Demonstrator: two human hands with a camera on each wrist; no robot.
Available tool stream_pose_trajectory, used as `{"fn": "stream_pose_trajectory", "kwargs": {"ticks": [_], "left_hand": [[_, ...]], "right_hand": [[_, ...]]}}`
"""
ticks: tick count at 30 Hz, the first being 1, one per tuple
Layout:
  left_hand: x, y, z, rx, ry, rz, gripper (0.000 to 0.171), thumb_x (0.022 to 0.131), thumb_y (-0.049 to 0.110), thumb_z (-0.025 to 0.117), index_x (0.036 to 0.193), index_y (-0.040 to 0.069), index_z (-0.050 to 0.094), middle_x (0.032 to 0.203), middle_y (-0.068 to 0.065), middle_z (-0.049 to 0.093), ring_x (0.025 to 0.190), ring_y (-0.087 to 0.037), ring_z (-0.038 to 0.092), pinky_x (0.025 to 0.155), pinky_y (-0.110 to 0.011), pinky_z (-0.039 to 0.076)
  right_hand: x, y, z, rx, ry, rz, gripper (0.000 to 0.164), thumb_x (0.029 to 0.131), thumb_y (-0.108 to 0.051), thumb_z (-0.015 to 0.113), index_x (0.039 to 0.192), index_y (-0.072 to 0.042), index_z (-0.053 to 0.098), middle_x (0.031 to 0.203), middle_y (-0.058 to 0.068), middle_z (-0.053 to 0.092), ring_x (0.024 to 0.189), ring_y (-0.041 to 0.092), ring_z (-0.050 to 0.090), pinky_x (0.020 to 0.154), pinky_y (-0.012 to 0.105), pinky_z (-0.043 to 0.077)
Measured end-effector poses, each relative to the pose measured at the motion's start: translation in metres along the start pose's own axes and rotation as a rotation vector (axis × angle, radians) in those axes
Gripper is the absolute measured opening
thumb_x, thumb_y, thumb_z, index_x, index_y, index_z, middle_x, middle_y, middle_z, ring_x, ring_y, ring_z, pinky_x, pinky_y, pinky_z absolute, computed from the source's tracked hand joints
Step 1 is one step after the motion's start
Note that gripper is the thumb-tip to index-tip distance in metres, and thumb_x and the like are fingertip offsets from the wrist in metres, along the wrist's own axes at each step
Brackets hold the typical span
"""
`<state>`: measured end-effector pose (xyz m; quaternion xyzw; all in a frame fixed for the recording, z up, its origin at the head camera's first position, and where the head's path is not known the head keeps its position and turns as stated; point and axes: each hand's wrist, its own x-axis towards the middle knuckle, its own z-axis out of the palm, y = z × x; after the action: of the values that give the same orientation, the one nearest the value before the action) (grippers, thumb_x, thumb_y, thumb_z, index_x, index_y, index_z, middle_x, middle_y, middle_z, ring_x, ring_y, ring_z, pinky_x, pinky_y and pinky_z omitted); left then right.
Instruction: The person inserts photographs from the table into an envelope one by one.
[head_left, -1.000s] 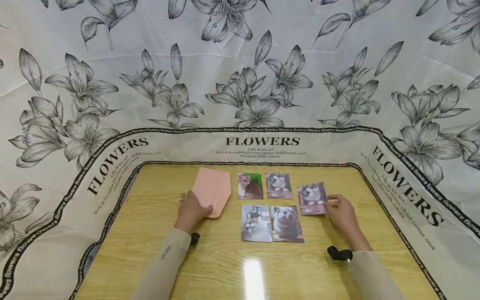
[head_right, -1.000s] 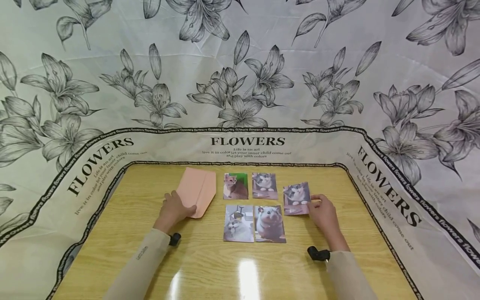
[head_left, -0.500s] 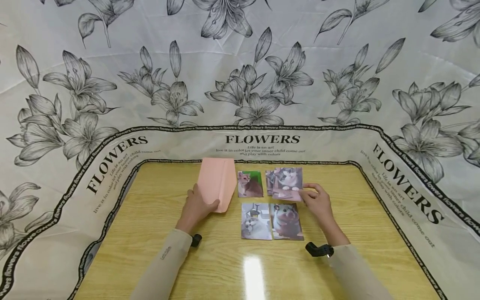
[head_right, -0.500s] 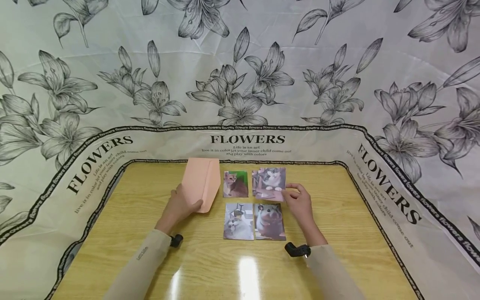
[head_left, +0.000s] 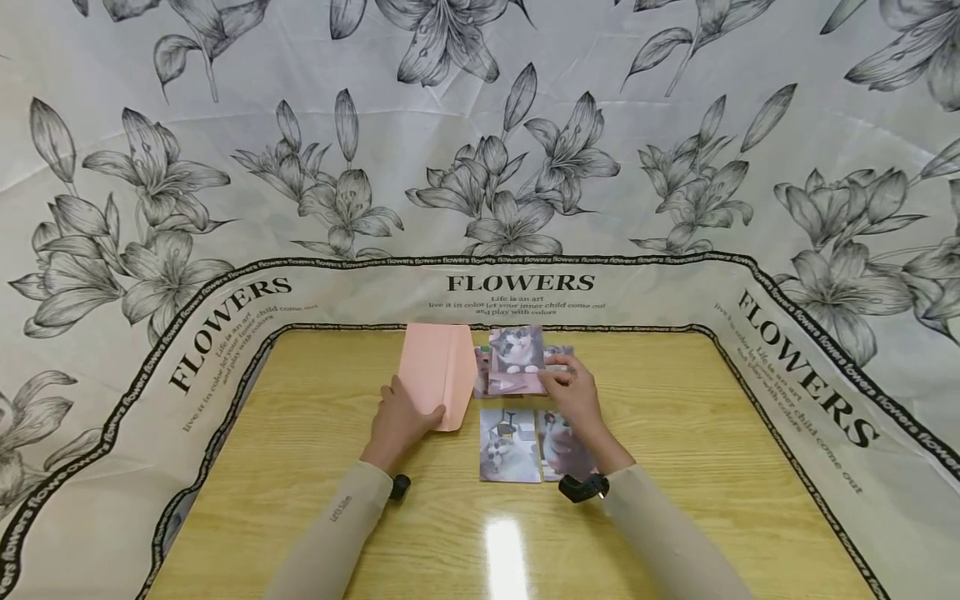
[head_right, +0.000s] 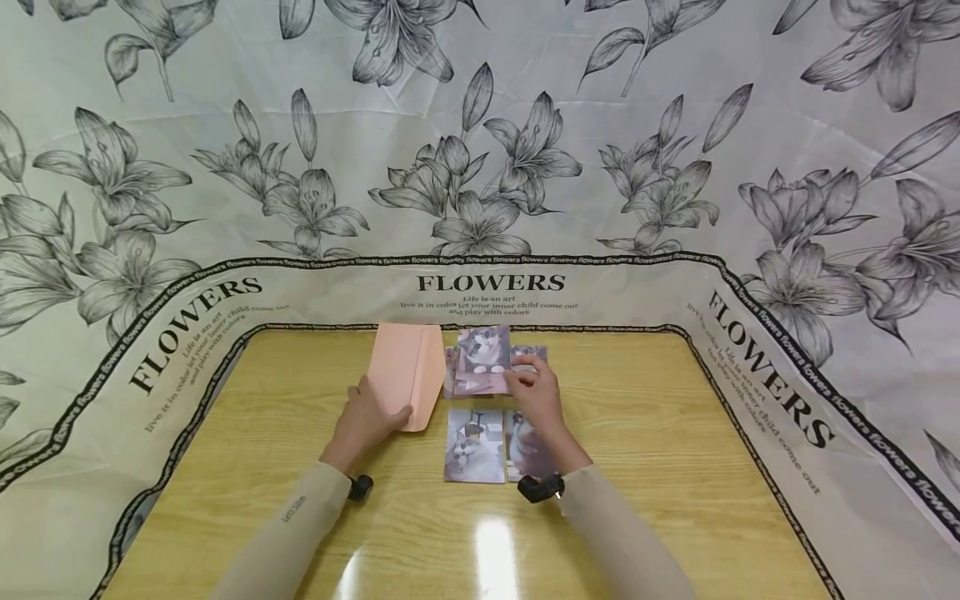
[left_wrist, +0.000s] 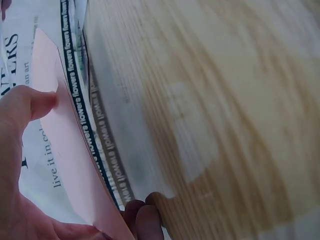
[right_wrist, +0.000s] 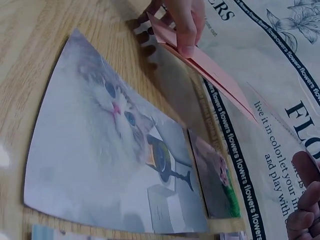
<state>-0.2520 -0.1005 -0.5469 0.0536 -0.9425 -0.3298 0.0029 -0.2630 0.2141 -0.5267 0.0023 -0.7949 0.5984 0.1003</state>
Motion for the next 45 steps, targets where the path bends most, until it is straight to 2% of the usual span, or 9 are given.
{"fn": "stream_pose_trajectory", "kwargs": {"ticks": [6,12,15,19,24,29,36,41,45], "left_hand": [[-0.002,0.004,0.005,-0.006,0.008,-0.008,0.116,0.085,0.051,0.084,0.159,-0.014,0.022,0.139,-0.040,0.044,0.118,-0.055,0.059,0.093,-0.064,0.055],[-0.002,0.007,0.012,-0.009,0.019,-0.009,0.114,0.085,0.050,0.085,0.157,-0.013,0.025,0.137,-0.038,0.046,0.116,-0.053,0.060,0.094,-0.062,0.055],[-0.002,0.008,0.013,-0.001,0.028,-0.006,0.113,0.084,0.049,0.086,0.157,-0.013,0.025,0.136,-0.037,0.046,0.114,-0.052,0.060,0.093,-0.061,0.056],[-0.004,0.010,0.013,-0.002,0.043,-0.003,0.113,0.084,0.049,0.087,0.156,-0.013,0.026,0.133,-0.037,0.046,0.112,-0.052,0.061,0.092,-0.061,0.056],[-0.005,0.012,0.014,-0.010,0.062,0.010,0.110,0.082,0.048,0.088,0.153,-0.013,0.029,0.129,-0.035,0.047,0.107,-0.051,0.061,0.089,-0.061,0.057],[-0.003,0.009,0.017,-0.007,0.066,0.008,0.111,0.082,0.048,0.087,0.153,-0.013,0.028,0.130,-0.034,0.047,0.108,-0.050,0.061,0.089,-0.061,0.057],[-0.004,0.009,0.018,-0.016,0.075,0.024,0.109,0.083,0.049,0.086,0.151,-0.014,0.029,0.128,-0.036,0.047,0.106,-0.051,0.061,0.088,-0.061,0.057],[-0.004,0.010,0.018,-0.012,0.071,0.025,0.110,0.083,0.049,0.087,0.152,-0.014,0.029,0.129,-0.036,0.047,0.107,-0.051,0.061,0.088,-0.061,0.057],[-0.004,0.009,0.018,-0.013,0.070,0.020,0.111,0.083,0.049,0.086,0.154,-0.013,0.028,0.131,-0.036,0.047,0.109,-0.052,0.062,0.089,-0.061,0.057]], "right_hand": [[0.006,-0.007,0.027,-0.006,-0.029,0.032,0.031,0.102,-0.017,0.076,0.128,-0.003,0.067,0.099,0.016,0.080,0.081,0.027,0.072,0.063,0.029,0.052],[0.012,-0.009,0.050,-0.052,-0.020,0.027,0.027,0.101,-0.016,0.075,0.125,-0.005,0.068,0.089,0.012,0.079,0.061,0.014,0.055,0.055,0.028,0.039],[0.014,-0.007,0.059,-0.083,-0.013,0.030,0.027,0.101,-0.016,0.075,0.125,-0.005,0.067,0.088,0.011,0.079,0.058,0.013,0.052,0.053,0.028,0.039],[0.018,-0.007,0.066,-0.100,-0.009,0.040,0.029,0.101,-0.015,0.075,0.127,-0.003,0.067,0.088,0.011,0.079,0.059,0.014,0.055,0.053,0.029,0.040],[0.021,-0.007,0.074,-0.124,-0.008,0.063,0.028,0.102,-0.016,0.073,0.127,-0.004,0.066,0.087,0.012,0.078,0.057,0.014,0.051,0.052,0.029,0.037],[0.021,-0.007,0.083,-0.126,-0.011,0.075,0.027,0.102,-0.017,0.073,0.126,-0.005,0.065,0.091,0.012,0.079,0.062,0.015,0.057,0.054,0.030,0.041],[0.013,-0.011,0.089,-0.111,-0.037,0.028,0.039,0.104,-0.017,0.071,0.138,-0.003,0.060,0.093,0.010,0.076,0.073,0.025,0.066,0.057,0.029,0.048],[0.006,-0.013,0.092,-0.154,-0.012,-0.038,0.043,0.103,-0.012,0.069,0.145,-0.003,0.060,0.091,0.009,0.073,0.069,0.016,0.063,0.059,0.029,0.050],[0.005,-0.014,0.098,-0.172,-0.009,-0.037,0.044,0.102,-0.008,0.068,0.145,-0.002,0.061,0.088,0.008,0.073,0.066,0.013,0.060,0.057,0.027,0.048]]}}
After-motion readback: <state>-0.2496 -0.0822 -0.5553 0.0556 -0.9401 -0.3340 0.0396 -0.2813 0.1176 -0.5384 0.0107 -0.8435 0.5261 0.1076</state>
